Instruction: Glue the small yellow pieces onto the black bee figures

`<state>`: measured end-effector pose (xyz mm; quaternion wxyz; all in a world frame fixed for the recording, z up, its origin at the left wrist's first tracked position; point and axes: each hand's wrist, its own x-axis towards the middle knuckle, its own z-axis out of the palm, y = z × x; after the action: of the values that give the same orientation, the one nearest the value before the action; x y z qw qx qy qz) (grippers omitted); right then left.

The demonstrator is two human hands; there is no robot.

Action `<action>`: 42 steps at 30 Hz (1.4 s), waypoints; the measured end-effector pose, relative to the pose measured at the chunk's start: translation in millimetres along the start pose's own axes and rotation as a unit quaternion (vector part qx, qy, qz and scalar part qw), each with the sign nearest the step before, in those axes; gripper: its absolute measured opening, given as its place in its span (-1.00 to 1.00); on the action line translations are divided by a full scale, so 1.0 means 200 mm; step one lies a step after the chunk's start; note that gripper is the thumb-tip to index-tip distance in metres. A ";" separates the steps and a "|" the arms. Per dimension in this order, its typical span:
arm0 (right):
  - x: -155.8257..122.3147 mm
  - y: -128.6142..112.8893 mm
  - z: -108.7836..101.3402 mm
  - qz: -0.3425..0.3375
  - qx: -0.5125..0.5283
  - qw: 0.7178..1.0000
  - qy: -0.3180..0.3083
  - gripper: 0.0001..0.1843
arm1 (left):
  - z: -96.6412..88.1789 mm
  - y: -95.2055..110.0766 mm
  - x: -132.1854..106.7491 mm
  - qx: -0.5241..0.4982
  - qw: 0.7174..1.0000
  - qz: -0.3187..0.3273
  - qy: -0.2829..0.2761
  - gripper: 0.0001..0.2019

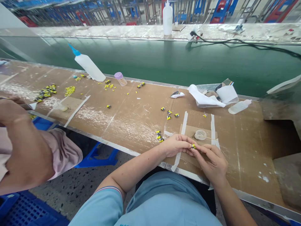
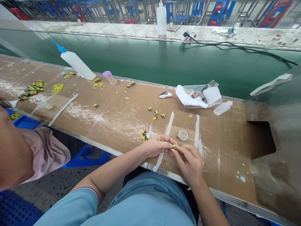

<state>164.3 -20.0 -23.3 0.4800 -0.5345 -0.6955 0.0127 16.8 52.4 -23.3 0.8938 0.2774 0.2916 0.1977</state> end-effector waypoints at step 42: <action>-0.05 0.07 -0.08 0.110 -0.009 0.993 0.043 -0.93 | -0.22 0.38 -0.30 0.704 0.659 0.130 0.229 -0.77</action>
<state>185.9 -29.3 -27.8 0.5003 -0.6116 -0.6118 0.0365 -70.9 97.3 18.3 0.3016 0.8051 0.4998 0.1050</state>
